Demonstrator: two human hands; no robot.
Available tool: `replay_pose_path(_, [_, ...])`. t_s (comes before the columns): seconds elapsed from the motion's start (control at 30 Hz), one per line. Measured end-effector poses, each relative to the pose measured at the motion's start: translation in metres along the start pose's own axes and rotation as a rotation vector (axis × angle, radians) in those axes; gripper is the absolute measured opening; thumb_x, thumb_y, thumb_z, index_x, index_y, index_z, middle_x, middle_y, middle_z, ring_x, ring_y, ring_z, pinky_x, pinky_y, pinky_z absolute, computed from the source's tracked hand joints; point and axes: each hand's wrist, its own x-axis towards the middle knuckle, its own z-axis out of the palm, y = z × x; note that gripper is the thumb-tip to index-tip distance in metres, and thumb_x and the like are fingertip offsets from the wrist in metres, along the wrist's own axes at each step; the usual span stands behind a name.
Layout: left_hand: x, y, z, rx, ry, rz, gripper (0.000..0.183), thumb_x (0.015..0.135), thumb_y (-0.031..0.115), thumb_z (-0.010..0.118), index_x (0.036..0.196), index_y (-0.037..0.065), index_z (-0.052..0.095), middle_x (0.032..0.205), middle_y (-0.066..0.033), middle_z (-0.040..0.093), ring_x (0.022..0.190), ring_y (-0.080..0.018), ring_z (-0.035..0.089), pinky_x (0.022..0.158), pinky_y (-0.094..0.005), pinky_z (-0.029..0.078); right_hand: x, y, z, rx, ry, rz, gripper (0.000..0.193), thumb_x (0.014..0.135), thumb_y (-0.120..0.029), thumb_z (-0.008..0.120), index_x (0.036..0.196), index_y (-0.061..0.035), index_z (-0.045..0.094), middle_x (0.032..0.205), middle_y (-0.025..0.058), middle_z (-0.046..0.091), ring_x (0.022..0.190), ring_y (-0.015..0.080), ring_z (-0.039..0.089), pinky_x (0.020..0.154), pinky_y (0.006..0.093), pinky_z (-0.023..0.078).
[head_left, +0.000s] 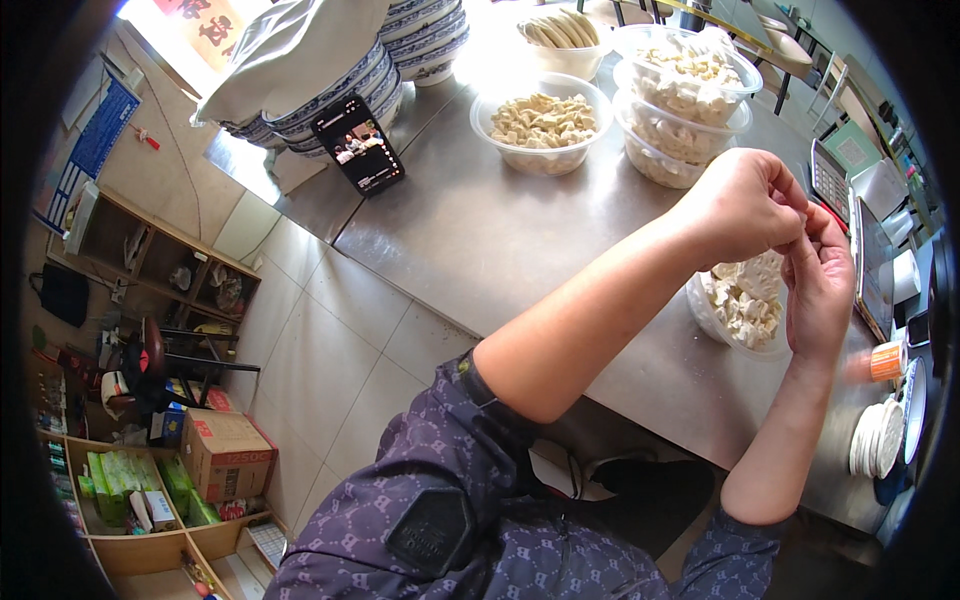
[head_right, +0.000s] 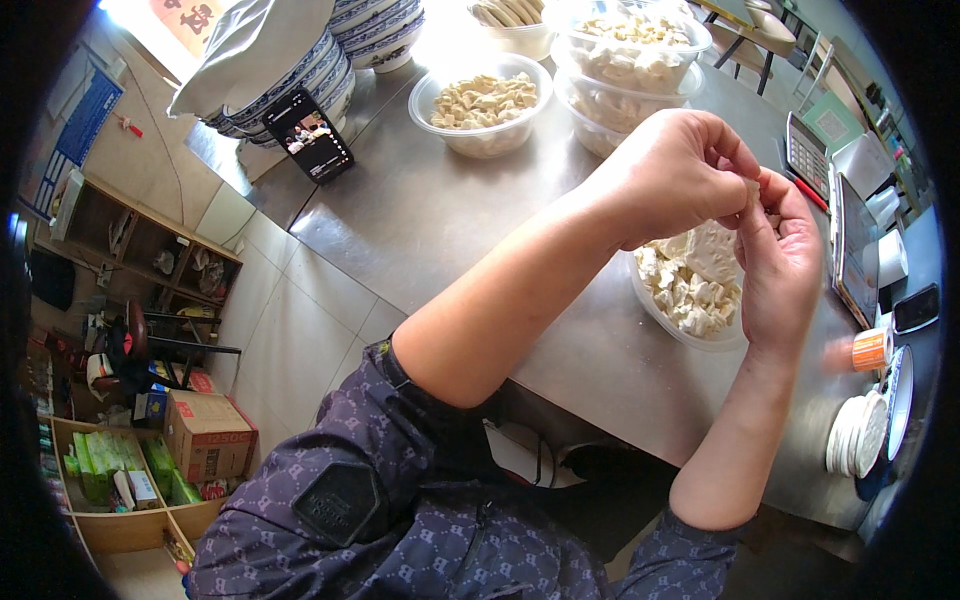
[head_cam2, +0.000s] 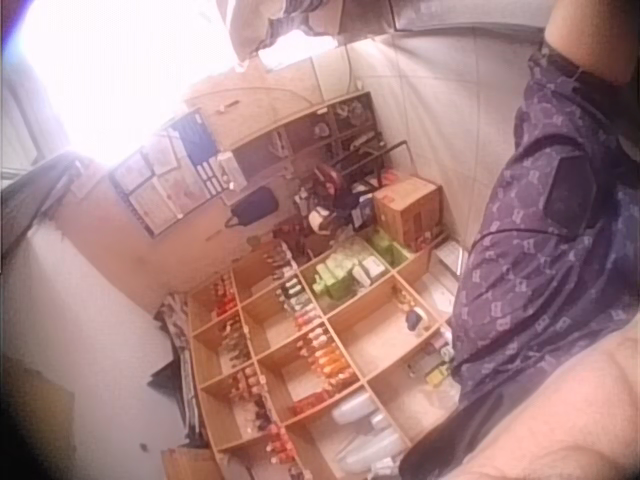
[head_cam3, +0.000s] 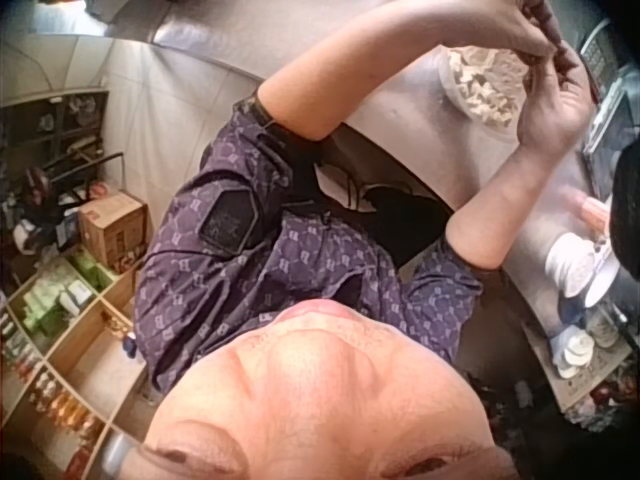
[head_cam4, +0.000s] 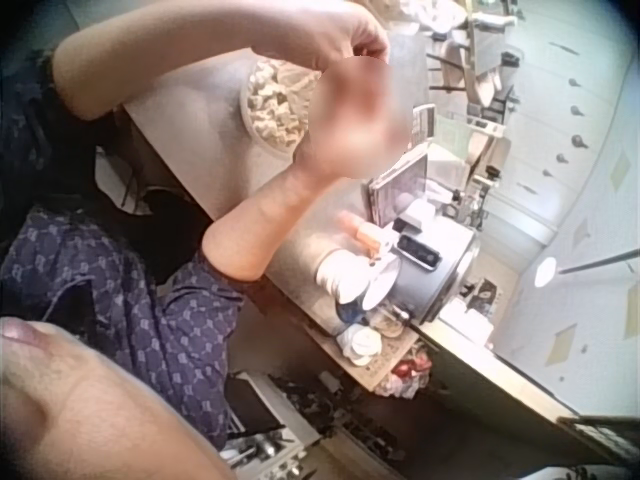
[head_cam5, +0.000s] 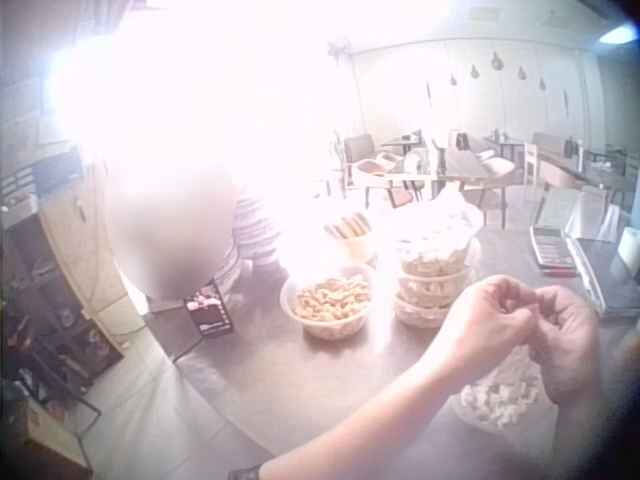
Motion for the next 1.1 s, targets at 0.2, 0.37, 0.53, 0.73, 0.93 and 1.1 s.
replay_pose_path(0.2, [-0.007,0.009,-0.003,0.407,-0.004,0.027,0.02,0.079,0.01,0.078,0.092,-0.004,0.072,0.08,-0.0087,0.072,0.069,-0.0126,0.066,0.062,-0.0293,0.055,-0.001,0.006,-0.009,-0.291,-0.005,-0.19,0.017,0.101,-0.014,0.072,0.11,-0.0018,0.064,0.092,-0.0032,0.059,0.08,0.003,0.05,0.072,0.0185,0.041])
replay_pose_path(0.37, [-0.008,0.015,-0.004,0.383,-0.049,-0.094,0.02,0.078,0.011,0.078,0.091,-0.004,0.073,0.079,-0.0089,0.072,0.069,-0.013,0.067,0.063,-0.0297,0.055,0.002,0.005,-0.013,-0.416,0.043,-0.215,0.01,0.099,-0.007,0.069,0.106,-0.0051,0.063,0.09,-0.0043,0.057,0.08,0.0023,0.05,0.071,0.0181,0.04])
replay_pose_path(0.53, [-0.003,0.005,-0.003,0.27,0.034,-0.029,0.022,0.078,0.01,0.078,0.093,-0.005,0.073,0.081,-0.0113,0.074,0.069,-0.0136,0.068,0.063,-0.0302,0.055,0.002,0.0,-0.016,0.227,-0.055,0.135,0.014,0.103,-0.006,0.06,0.115,-0.0038,0.064,0.087,-0.006,0.056,0.067,-0.0019,0.043,0.057,0.0151,0.032])
replay_pose_path(0.73, [-0.004,0.001,0.0,0.392,0.114,0.053,0.028,0.076,0.013,0.08,0.095,-0.006,0.07,0.074,-0.0112,0.07,0.064,-0.0131,0.066,0.058,-0.0295,0.054,0.0,0.003,-0.018,-0.076,-0.089,0.021,0.016,0.103,-0.012,0.065,0.115,-0.0023,0.065,0.088,-0.0052,0.058,0.069,-0.0012,0.043,0.061,0.0144,0.031])
replay_pose_path(0.93, [-0.008,0.016,-0.005,0.422,-0.108,-0.247,0.026,0.078,0.013,0.078,0.094,-0.006,0.069,0.077,-0.0095,0.069,0.063,-0.012,0.064,0.054,-0.0293,0.052,-0.002,0.0,-0.019,-0.758,0.002,-0.416,0.01,0.099,-0.007,0.067,0.109,-0.0047,0.066,0.089,-0.0063,0.056,0.071,0.0001,0.04,0.062,0.0163,0.032])
replay_pose_path(1.1, [-0.006,0.009,0.002,0.148,0.024,-0.074,0.021,0.082,0.008,0.073,0.097,-0.006,0.072,0.079,-0.0098,0.072,0.068,-0.013,0.07,0.059,-0.0281,0.056,0.005,-0.006,-0.018,-0.136,0.118,0.038,0.016,0.101,-0.007,0.061,0.117,-0.0056,0.065,0.093,-0.0048,0.062,0.074,-0.0002,0.05,0.063,0.0158,0.038])
